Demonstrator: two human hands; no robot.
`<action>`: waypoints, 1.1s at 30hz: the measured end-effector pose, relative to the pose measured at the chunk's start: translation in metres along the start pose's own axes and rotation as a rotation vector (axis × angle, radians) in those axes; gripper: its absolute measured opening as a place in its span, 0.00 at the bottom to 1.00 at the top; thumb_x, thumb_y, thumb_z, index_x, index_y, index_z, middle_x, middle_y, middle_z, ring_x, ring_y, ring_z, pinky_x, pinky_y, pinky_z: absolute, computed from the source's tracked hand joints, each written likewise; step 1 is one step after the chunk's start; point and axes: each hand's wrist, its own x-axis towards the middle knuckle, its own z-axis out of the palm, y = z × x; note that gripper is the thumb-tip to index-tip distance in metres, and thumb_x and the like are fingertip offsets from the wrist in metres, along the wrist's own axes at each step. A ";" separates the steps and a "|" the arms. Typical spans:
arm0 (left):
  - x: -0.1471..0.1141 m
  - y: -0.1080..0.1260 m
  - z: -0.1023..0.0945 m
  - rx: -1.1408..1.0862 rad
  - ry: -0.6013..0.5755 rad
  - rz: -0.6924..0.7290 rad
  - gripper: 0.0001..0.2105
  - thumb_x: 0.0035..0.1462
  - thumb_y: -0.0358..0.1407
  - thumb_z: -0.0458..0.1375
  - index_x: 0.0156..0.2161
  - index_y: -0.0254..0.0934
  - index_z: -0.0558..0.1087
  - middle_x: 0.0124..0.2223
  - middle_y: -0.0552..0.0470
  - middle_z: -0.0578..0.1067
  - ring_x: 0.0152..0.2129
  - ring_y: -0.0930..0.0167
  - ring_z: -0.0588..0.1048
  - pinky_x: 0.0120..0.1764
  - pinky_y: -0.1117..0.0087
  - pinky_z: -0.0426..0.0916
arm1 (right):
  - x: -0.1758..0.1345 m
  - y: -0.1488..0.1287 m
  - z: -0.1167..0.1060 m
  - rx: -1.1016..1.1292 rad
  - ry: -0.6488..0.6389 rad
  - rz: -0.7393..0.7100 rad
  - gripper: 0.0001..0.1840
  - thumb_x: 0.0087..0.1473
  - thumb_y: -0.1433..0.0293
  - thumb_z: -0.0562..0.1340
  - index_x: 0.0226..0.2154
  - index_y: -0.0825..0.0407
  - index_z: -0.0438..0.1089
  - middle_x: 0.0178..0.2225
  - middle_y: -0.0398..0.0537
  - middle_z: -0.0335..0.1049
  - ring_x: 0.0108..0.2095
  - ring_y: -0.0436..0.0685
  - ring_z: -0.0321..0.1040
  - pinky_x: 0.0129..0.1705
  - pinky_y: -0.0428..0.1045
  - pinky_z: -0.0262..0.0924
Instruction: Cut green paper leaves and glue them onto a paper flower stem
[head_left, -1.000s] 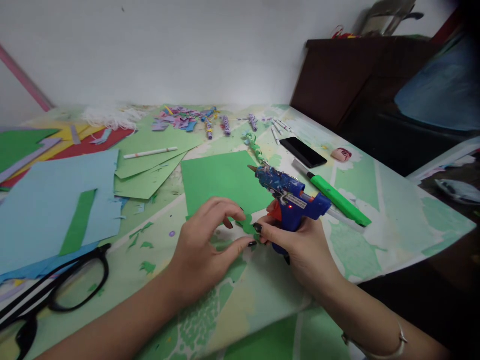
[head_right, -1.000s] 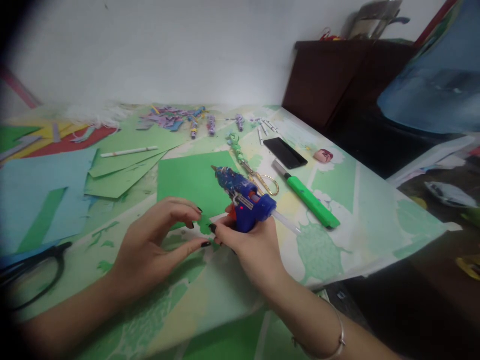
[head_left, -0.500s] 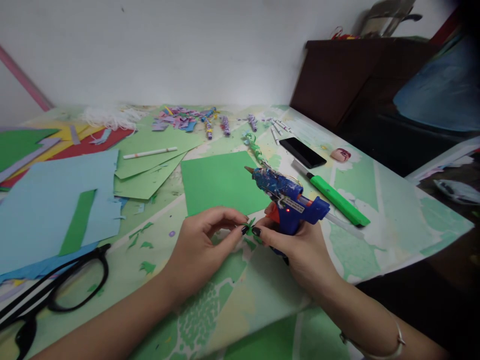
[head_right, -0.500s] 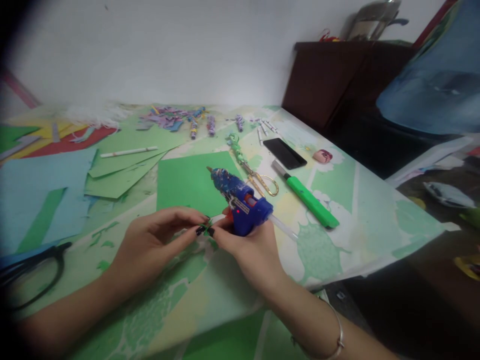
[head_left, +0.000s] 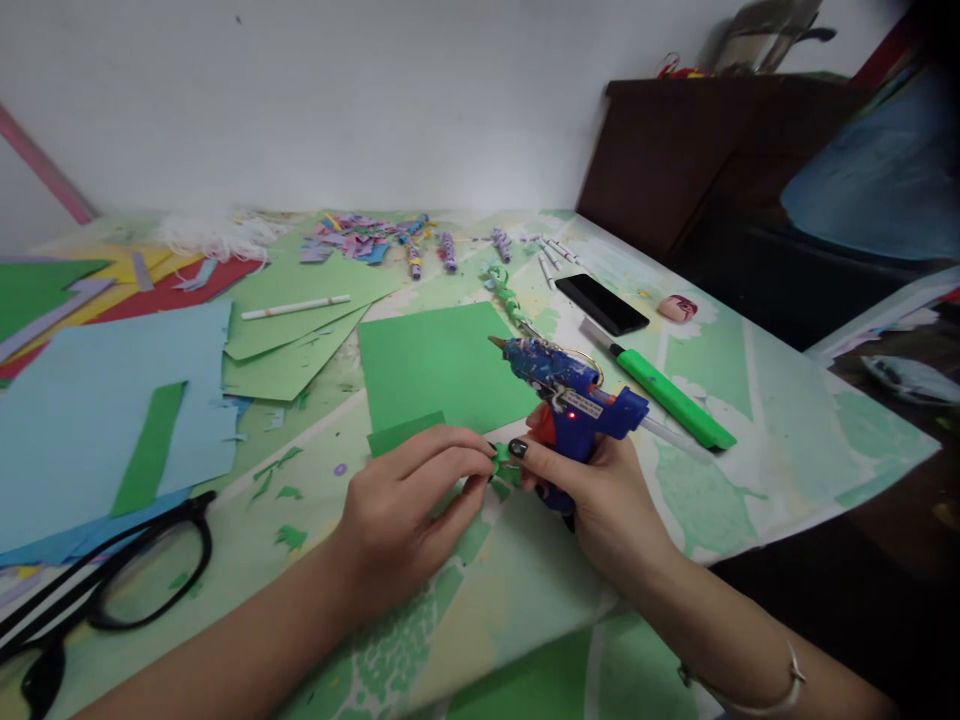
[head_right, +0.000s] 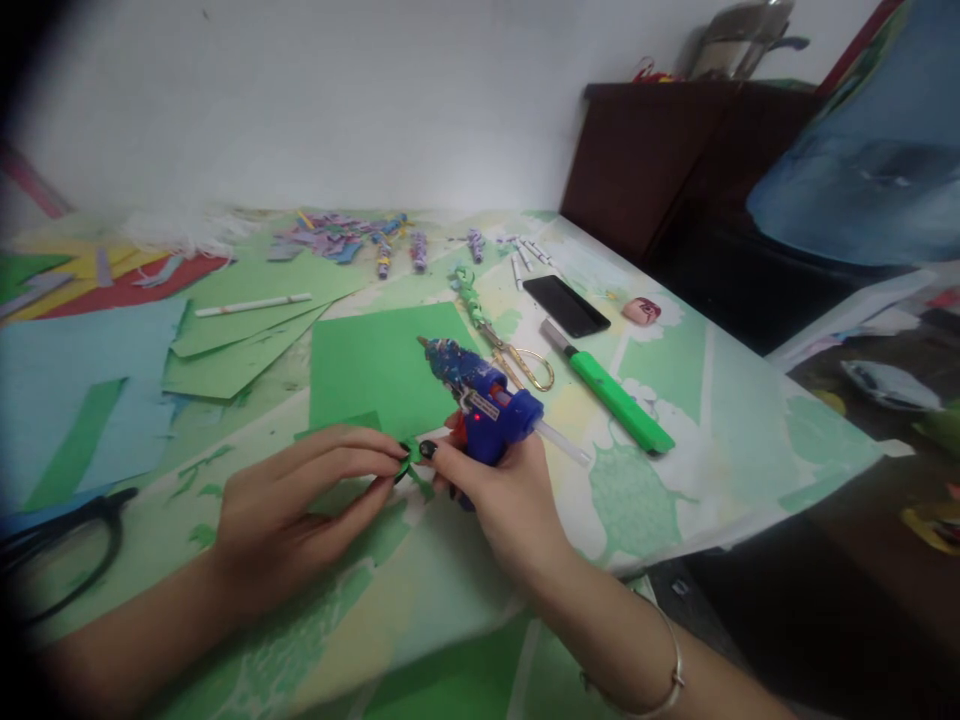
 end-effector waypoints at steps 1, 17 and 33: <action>-0.001 0.000 0.000 -0.001 -0.004 0.014 0.08 0.52 0.21 0.57 0.35 0.35 0.71 0.35 0.49 0.77 0.35 0.73 0.76 0.39 0.75 0.72 | 0.000 0.000 0.000 0.006 -0.001 0.012 0.10 0.43 0.69 0.68 0.28 0.53 0.67 0.17 0.39 0.67 0.19 0.46 0.61 0.21 0.43 0.55; -0.002 -0.001 -0.001 0.024 -0.078 0.043 0.08 0.53 0.21 0.56 0.35 0.35 0.71 0.43 0.46 0.77 0.40 0.70 0.76 0.44 0.71 0.70 | 0.000 -0.001 -0.001 0.112 -0.066 0.066 0.06 0.43 0.74 0.66 0.27 0.54 0.68 0.19 0.39 0.66 0.19 0.46 0.60 0.24 0.43 0.54; -0.001 0.000 -0.001 0.029 -0.061 0.081 0.09 0.54 0.21 0.55 0.37 0.36 0.71 0.40 0.45 0.76 0.38 0.68 0.74 0.41 0.67 0.71 | 0.001 -0.003 0.000 0.131 -0.045 0.096 0.08 0.41 0.73 0.66 0.27 0.54 0.67 0.17 0.38 0.65 0.18 0.45 0.59 0.22 0.42 0.53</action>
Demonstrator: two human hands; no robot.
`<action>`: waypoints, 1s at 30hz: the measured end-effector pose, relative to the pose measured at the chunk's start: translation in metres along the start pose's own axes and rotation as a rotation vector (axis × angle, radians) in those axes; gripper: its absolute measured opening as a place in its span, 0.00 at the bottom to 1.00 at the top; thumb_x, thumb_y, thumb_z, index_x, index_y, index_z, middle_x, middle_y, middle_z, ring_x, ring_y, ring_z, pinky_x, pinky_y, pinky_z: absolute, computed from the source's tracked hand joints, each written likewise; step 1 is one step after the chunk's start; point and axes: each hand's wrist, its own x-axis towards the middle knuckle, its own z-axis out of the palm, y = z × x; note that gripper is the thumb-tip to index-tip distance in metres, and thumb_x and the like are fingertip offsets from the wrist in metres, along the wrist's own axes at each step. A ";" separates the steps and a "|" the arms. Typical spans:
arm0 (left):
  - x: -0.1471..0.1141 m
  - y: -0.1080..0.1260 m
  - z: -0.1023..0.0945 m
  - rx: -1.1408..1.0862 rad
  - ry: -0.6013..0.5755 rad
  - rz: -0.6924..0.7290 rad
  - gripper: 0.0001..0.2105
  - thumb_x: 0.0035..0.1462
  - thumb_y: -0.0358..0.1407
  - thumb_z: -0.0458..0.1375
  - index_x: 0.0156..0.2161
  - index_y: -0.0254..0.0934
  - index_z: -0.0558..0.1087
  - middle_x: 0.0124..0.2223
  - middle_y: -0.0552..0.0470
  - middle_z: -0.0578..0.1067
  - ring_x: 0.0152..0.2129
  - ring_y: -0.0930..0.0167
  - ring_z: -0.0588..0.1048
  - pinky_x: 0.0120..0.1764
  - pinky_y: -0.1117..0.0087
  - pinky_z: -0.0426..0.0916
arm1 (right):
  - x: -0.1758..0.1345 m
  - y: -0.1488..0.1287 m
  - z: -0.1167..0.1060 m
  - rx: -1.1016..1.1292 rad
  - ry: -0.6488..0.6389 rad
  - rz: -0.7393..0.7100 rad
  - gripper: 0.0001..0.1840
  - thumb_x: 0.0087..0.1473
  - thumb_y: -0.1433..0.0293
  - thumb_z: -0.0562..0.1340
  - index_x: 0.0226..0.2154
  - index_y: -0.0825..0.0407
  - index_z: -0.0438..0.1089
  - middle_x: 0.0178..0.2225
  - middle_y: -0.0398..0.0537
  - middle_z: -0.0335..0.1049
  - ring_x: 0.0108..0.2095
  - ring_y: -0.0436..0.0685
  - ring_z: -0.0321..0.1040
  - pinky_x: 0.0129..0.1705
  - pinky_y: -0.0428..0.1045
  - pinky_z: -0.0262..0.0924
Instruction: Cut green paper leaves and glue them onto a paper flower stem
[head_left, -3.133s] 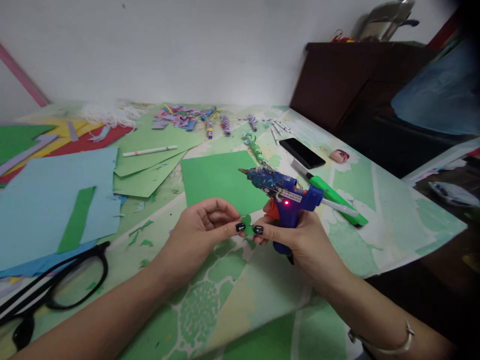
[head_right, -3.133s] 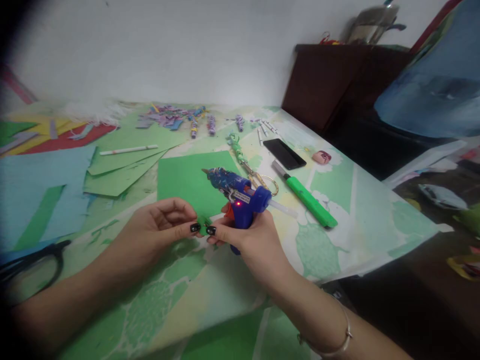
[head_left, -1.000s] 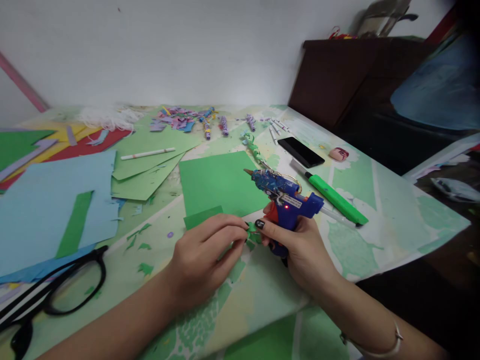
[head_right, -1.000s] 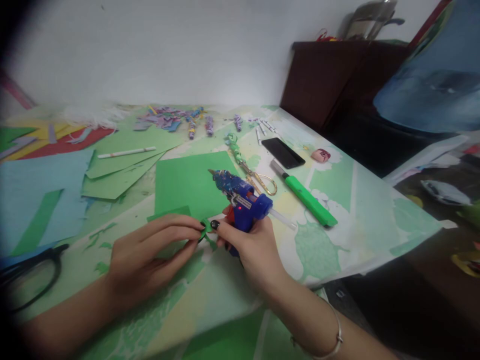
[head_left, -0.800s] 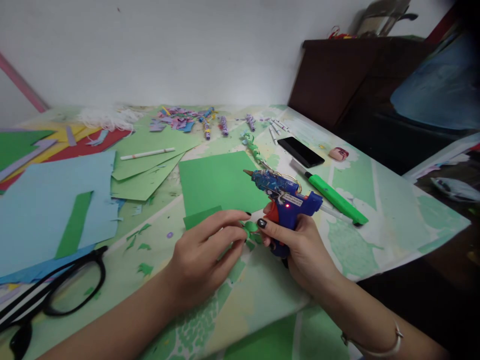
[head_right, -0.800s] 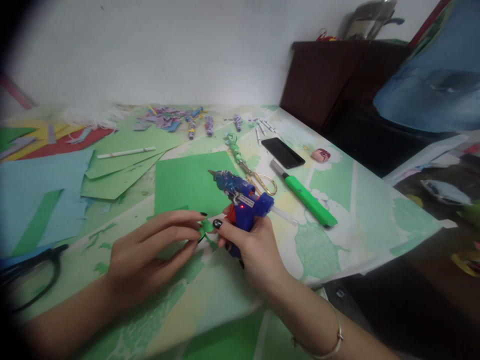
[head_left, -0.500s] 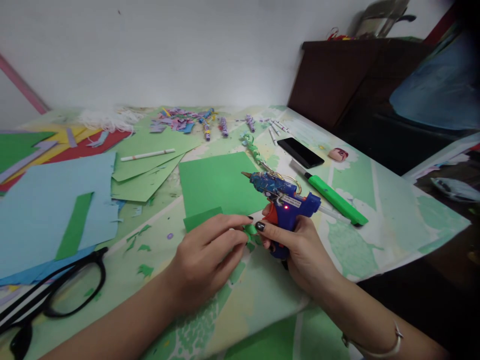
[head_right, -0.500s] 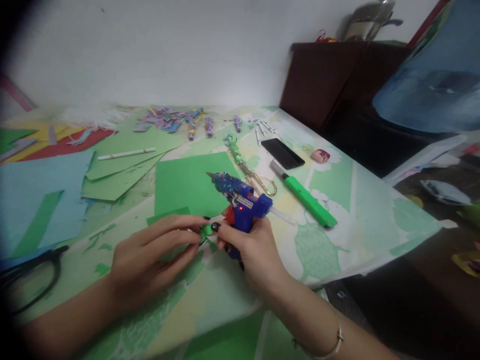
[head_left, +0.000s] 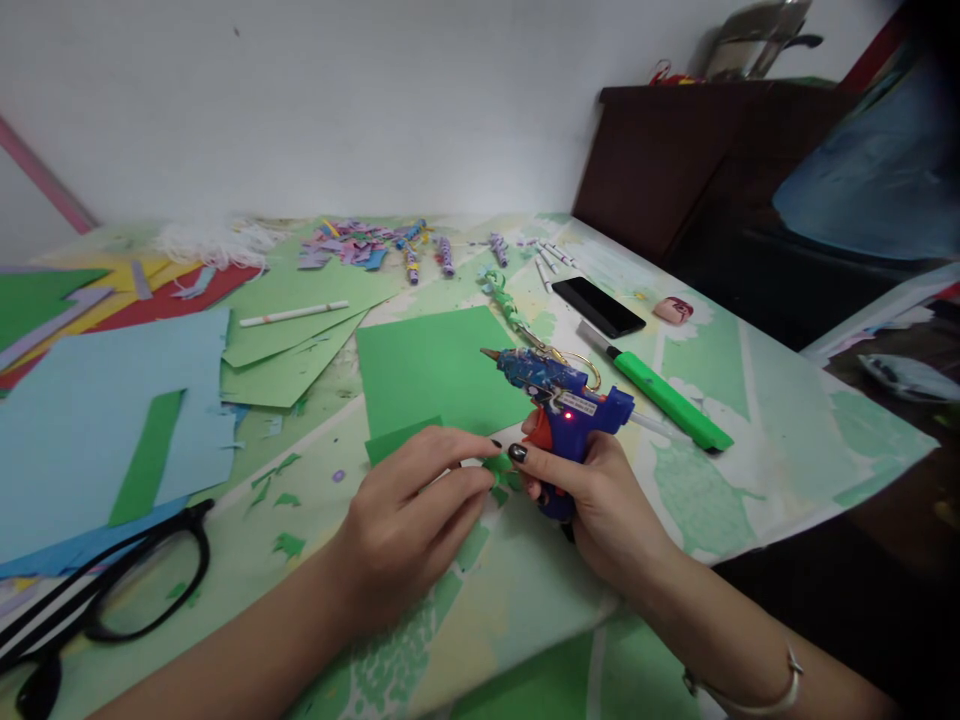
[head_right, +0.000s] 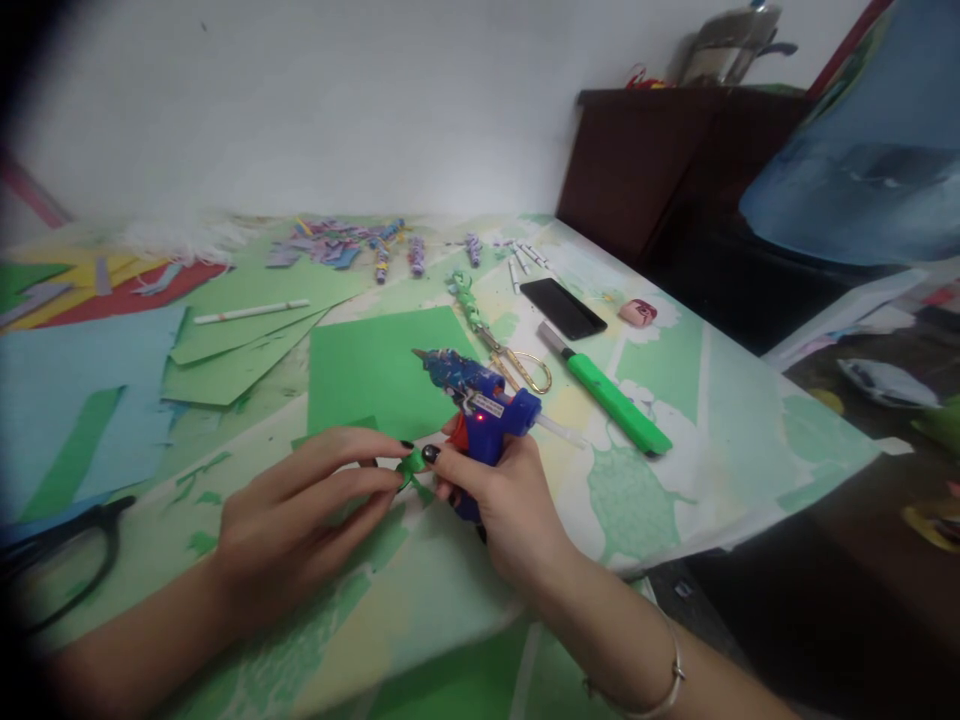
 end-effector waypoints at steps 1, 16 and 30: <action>0.000 0.000 0.000 -0.003 -0.002 0.001 0.09 0.54 0.21 0.55 0.37 0.36 0.71 0.40 0.45 0.75 0.38 0.68 0.74 0.40 0.66 0.71 | 0.000 0.000 0.000 -0.010 0.005 0.002 0.08 0.41 0.74 0.66 0.26 0.54 0.67 0.17 0.38 0.65 0.18 0.45 0.59 0.22 0.42 0.52; -0.001 -0.003 0.002 0.040 -0.049 0.011 0.12 0.54 0.22 0.54 0.43 0.37 0.67 0.37 0.46 0.75 0.36 0.68 0.73 0.40 0.67 0.71 | -0.002 -0.001 0.002 -0.040 0.016 0.002 0.06 0.41 0.76 0.64 0.27 0.53 0.68 0.16 0.38 0.65 0.18 0.46 0.58 0.21 0.43 0.52; 0.008 -0.011 -0.001 -0.455 0.066 -0.680 0.04 0.50 0.28 0.60 0.31 0.38 0.71 0.29 0.53 0.75 0.26 0.71 0.75 0.29 0.72 0.70 | -0.007 -0.020 -0.028 -0.103 -0.025 -0.065 0.09 0.49 0.65 0.65 0.30 0.55 0.70 0.25 0.50 0.75 0.18 0.50 0.66 0.18 0.44 0.59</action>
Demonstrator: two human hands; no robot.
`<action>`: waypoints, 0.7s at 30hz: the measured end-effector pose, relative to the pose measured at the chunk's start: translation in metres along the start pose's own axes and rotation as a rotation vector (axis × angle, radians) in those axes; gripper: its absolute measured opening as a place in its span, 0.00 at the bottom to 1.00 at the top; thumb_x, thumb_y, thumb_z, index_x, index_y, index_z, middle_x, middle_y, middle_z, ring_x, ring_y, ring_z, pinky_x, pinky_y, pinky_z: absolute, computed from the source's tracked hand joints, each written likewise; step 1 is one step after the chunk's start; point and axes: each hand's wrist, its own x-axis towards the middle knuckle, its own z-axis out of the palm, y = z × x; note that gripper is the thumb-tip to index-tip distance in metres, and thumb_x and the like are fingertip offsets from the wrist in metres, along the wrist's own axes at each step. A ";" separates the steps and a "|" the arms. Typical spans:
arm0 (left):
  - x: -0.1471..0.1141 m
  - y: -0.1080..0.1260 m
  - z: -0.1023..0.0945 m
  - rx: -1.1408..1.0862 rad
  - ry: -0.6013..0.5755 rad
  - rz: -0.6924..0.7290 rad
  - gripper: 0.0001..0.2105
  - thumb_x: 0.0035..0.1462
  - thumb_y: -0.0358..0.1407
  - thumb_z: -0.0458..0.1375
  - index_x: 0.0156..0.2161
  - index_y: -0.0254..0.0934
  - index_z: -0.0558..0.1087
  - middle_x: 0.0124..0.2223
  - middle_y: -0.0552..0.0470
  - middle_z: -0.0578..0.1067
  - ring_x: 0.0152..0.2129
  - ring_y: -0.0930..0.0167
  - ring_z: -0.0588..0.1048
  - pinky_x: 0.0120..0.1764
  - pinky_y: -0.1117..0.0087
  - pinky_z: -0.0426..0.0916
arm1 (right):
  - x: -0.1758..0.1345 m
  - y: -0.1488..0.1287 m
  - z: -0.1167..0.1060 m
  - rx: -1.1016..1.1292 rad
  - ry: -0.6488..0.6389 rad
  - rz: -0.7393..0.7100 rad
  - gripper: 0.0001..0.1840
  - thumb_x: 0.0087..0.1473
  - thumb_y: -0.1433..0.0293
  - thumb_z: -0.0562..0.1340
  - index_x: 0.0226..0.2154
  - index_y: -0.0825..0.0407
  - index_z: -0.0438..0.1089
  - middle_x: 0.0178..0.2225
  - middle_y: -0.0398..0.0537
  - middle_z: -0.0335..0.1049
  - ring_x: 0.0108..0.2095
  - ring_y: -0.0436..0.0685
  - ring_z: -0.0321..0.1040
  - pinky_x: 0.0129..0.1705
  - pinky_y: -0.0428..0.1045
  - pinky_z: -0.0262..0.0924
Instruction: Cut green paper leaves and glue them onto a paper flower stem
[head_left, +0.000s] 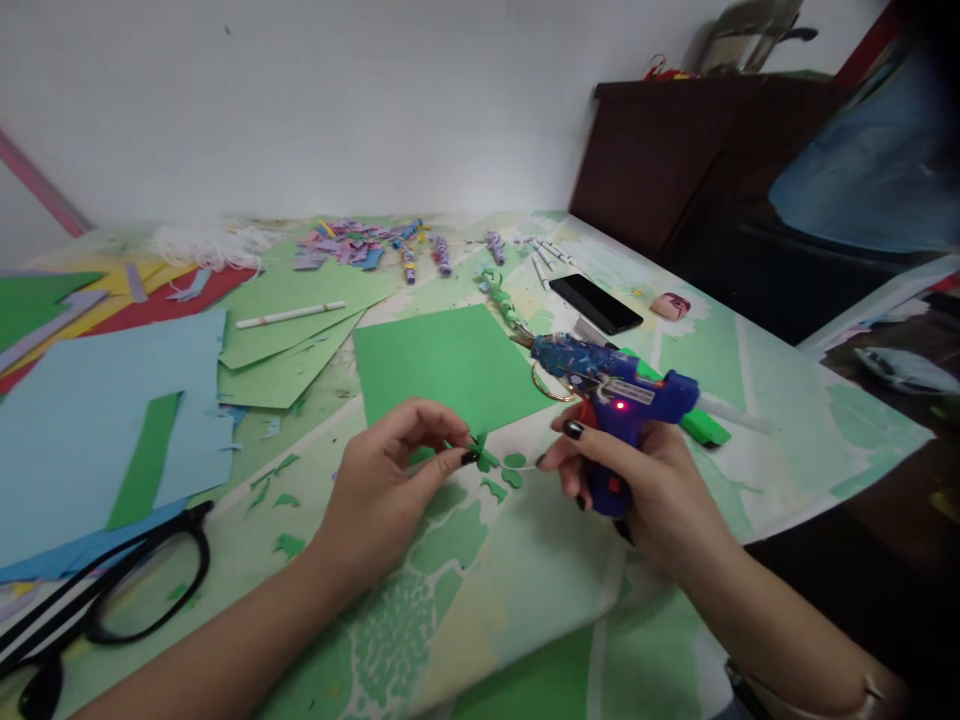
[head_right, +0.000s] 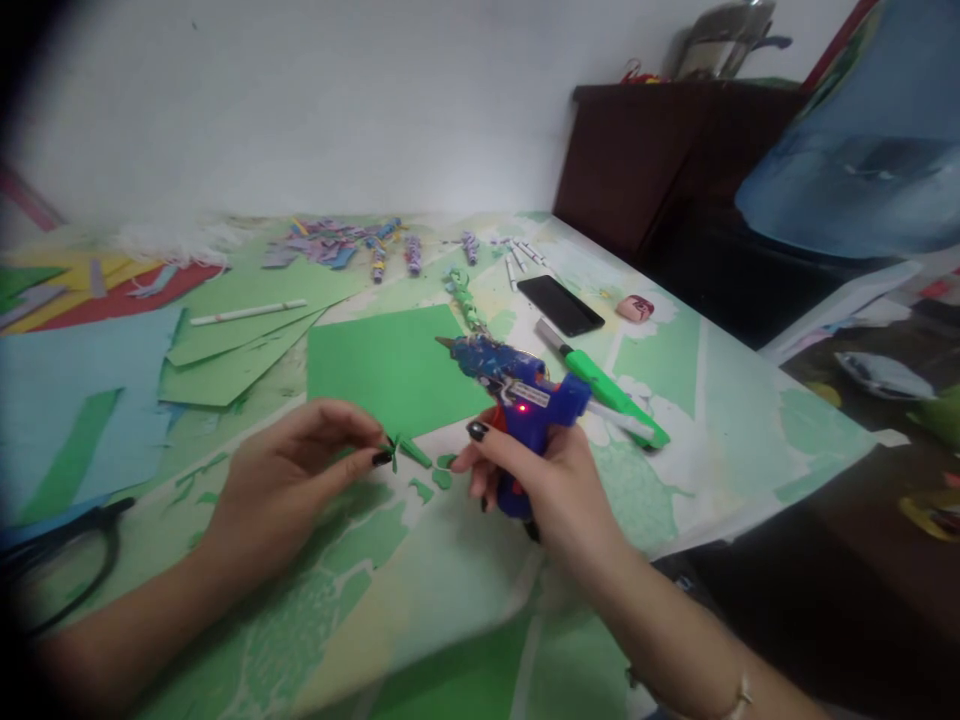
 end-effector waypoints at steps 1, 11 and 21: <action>0.002 -0.001 0.000 -0.110 -0.004 -0.087 0.04 0.49 0.28 0.61 0.31 0.37 0.71 0.29 0.53 0.75 0.26 0.72 0.75 0.28 0.73 0.70 | -0.002 -0.002 -0.007 -0.032 -0.012 0.023 0.10 0.48 0.65 0.65 0.29 0.55 0.70 0.24 0.50 0.75 0.18 0.51 0.67 0.17 0.45 0.60; 0.007 -0.006 0.004 -0.703 -0.037 -0.474 0.11 0.38 0.23 0.65 0.29 0.35 0.71 0.27 0.57 0.71 0.22 0.79 0.70 0.26 0.79 0.68 | -0.018 -0.013 -0.063 -0.465 -0.066 0.067 0.14 0.46 0.59 0.66 0.29 0.54 0.75 0.20 0.48 0.70 0.19 0.52 0.65 0.17 0.45 0.61; 0.009 -0.006 0.002 -0.611 0.042 -0.482 0.11 0.37 0.26 0.69 0.28 0.34 0.73 0.26 0.56 0.73 0.21 0.79 0.70 0.24 0.81 0.66 | -0.027 -0.011 -0.064 -0.602 -0.126 0.216 0.18 0.46 0.59 0.66 0.38 0.51 0.76 0.34 0.49 0.75 0.33 0.59 0.71 0.31 0.48 0.67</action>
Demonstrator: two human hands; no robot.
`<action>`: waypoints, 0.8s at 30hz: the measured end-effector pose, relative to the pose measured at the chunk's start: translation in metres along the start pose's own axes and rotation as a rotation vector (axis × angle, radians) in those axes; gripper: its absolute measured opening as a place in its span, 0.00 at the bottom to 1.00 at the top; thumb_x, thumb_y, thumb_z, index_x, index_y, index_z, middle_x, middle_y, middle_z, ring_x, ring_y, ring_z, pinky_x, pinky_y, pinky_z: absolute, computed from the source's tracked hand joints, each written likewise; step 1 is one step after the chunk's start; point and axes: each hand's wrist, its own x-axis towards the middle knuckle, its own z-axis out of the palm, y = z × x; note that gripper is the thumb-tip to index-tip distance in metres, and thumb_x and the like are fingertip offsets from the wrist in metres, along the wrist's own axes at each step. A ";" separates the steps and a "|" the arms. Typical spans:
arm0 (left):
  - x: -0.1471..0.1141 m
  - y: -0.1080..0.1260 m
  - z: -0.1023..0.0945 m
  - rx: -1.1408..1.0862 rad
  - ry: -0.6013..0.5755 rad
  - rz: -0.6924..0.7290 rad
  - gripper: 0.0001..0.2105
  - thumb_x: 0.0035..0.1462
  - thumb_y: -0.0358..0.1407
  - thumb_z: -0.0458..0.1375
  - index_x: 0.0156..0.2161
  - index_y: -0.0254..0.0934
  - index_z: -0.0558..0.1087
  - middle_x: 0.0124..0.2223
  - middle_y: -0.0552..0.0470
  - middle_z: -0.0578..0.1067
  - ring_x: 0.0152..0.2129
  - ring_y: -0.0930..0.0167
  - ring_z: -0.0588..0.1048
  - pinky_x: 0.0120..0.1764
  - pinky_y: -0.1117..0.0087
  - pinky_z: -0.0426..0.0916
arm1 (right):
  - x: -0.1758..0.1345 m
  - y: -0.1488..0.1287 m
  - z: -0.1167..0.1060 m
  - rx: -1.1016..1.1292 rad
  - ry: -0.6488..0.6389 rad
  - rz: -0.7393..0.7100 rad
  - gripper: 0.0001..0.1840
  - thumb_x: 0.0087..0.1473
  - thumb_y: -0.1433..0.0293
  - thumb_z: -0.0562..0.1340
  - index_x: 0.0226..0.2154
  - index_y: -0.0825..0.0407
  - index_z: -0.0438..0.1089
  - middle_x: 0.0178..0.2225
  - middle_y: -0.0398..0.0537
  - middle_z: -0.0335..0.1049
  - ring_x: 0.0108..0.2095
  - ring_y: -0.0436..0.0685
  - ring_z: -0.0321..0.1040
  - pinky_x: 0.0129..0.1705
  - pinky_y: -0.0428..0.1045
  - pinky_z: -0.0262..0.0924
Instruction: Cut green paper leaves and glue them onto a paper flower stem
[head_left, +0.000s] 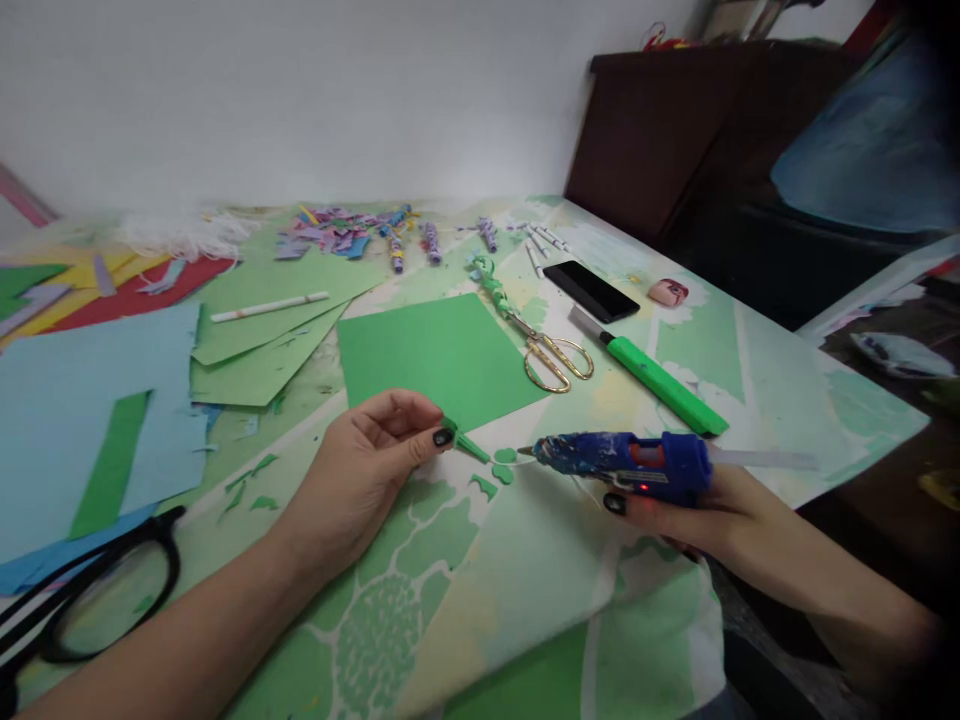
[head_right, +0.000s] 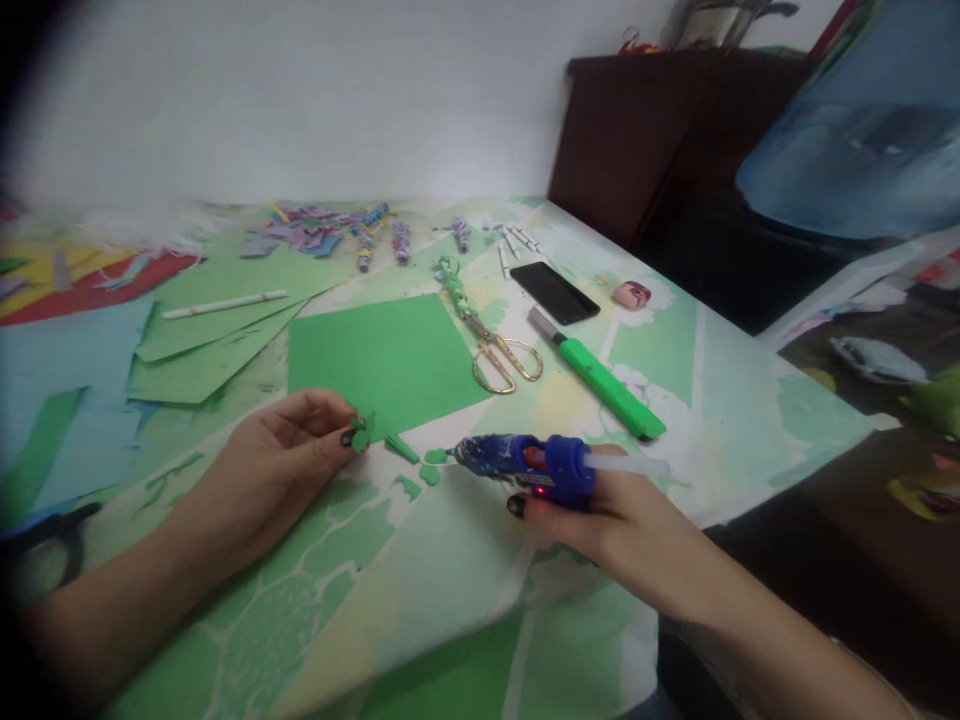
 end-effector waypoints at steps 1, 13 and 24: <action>0.000 0.000 0.000 0.006 0.009 0.005 0.11 0.37 0.27 0.69 0.28 0.34 0.73 0.26 0.56 0.73 0.21 0.80 0.70 0.24 0.82 0.66 | -0.001 -0.001 0.000 -0.013 -0.030 0.022 0.19 0.47 0.59 0.66 0.40 0.51 0.76 0.36 0.49 0.75 0.35 0.59 0.71 0.34 0.48 0.67; 0.002 -0.005 -0.005 0.095 -0.081 0.007 0.09 0.44 0.29 0.67 0.30 0.35 0.70 0.27 0.58 0.73 0.24 0.79 0.73 0.26 0.82 0.66 | 0.008 -0.008 0.010 -0.045 -0.123 0.042 0.16 0.50 0.61 0.62 0.42 0.49 0.74 0.32 0.45 0.71 0.30 0.54 0.65 0.29 0.45 0.62; -0.001 -0.007 0.002 0.393 -0.185 0.065 0.10 0.51 0.26 0.58 0.27 0.37 0.61 0.32 0.55 0.71 0.34 0.73 0.74 0.32 0.74 0.66 | 0.006 -0.004 0.010 -0.022 -0.139 0.061 0.11 0.52 0.62 0.61 0.35 0.50 0.72 0.23 0.41 0.61 0.22 0.47 0.52 0.21 0.43 0.50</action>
